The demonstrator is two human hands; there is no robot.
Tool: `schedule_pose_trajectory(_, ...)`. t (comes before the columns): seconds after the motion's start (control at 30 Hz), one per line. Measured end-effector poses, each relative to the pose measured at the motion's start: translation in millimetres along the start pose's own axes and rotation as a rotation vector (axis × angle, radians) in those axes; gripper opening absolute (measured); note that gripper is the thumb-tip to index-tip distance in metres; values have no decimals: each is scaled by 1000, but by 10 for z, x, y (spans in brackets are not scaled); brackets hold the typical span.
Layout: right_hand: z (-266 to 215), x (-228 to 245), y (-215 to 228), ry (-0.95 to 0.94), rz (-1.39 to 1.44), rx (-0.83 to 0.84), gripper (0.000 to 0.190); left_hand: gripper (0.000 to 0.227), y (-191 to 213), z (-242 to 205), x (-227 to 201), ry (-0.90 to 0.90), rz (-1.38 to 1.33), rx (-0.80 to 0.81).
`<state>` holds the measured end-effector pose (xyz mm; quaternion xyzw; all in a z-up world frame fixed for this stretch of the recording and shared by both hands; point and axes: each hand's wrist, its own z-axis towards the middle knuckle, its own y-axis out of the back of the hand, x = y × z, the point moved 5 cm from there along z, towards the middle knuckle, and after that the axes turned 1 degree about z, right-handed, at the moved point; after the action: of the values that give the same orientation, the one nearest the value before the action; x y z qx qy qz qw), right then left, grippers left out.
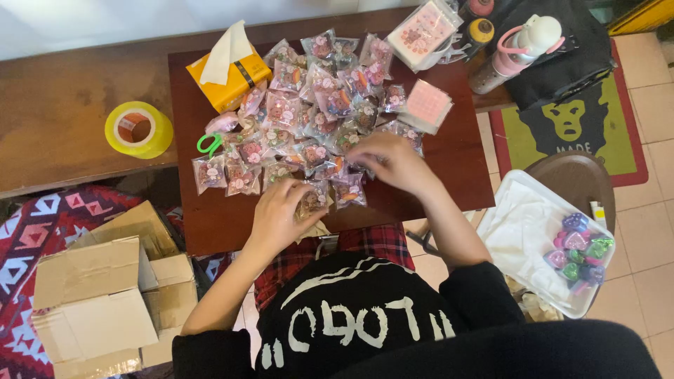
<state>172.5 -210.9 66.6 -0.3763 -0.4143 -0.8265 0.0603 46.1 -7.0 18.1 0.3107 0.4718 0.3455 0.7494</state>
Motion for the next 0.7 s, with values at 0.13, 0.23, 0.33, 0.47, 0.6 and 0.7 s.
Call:
schedule_pose_trajectory(0.13,-141,-127,197,-154,-103,-99,41,31,19,48,-62,-55,-39,-105)
schedule_pose_trajectory(0.23,-247,-172,236,-284,-24,-121,52,17,66,143,-131,-119,-77,-155)
schedule_pose_trajectory(0.33,-361,-127,286,-283,-8,-160,46,15,23,334,-226,-209,-102,-128)
schedule_pose_trajectory(0.47,-846,-220,382,-432,-11,-261,29,23,-295,769,-515,-426,-82,-29)
schedule_pose_trajectory(0.6,-1481,-95,571,-503,-88,-434,29,28,-672,1230,-1066,-654,-99,85)
schedule_pose_trajectory(0.7,-2013,23,716,-691,-49,-539,29,30,-1119,1396,-1598,-767,-147,184)
